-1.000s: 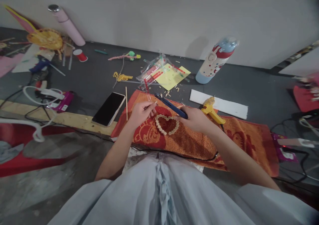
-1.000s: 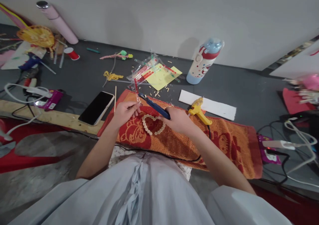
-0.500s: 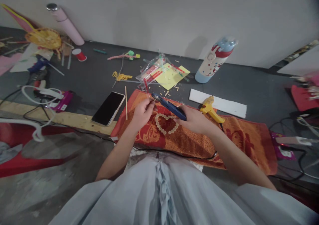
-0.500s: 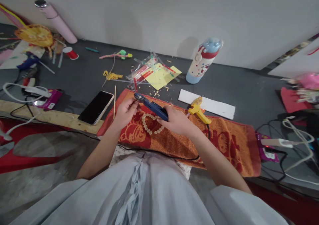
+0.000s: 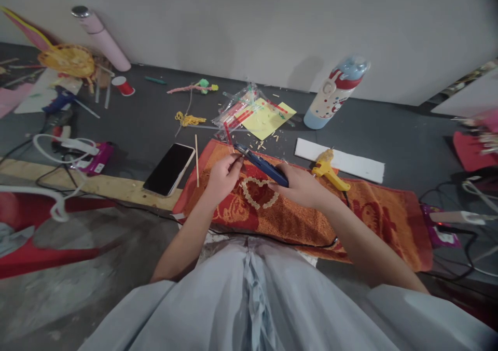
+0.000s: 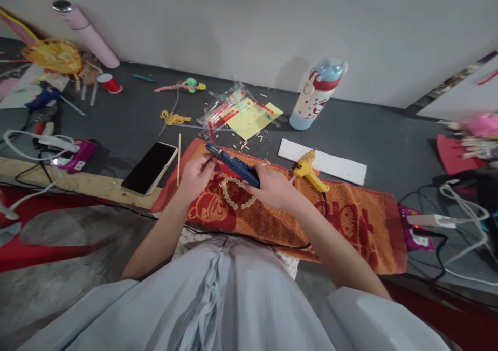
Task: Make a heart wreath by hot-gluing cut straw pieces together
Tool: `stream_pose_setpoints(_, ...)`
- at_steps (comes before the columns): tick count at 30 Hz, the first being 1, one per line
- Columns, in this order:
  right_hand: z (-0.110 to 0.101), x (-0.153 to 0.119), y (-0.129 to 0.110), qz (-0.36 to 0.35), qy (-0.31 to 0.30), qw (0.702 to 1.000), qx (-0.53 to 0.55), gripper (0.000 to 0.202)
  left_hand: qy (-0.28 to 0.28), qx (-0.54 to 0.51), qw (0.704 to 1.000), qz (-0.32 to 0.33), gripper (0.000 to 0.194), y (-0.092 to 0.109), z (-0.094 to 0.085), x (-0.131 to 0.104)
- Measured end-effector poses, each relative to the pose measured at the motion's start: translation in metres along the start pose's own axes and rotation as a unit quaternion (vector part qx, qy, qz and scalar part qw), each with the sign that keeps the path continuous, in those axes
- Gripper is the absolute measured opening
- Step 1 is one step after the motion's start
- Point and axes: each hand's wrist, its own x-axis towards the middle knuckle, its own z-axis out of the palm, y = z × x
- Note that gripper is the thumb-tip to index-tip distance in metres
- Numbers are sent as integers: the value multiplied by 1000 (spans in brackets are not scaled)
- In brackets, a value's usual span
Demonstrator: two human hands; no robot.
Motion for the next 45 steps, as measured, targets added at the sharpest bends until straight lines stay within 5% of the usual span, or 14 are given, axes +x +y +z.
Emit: stream_pose_setpoints(45,5,-3,-12,36,3,998,-60,34,-24,38,999,-26,30,14,-7,-2)
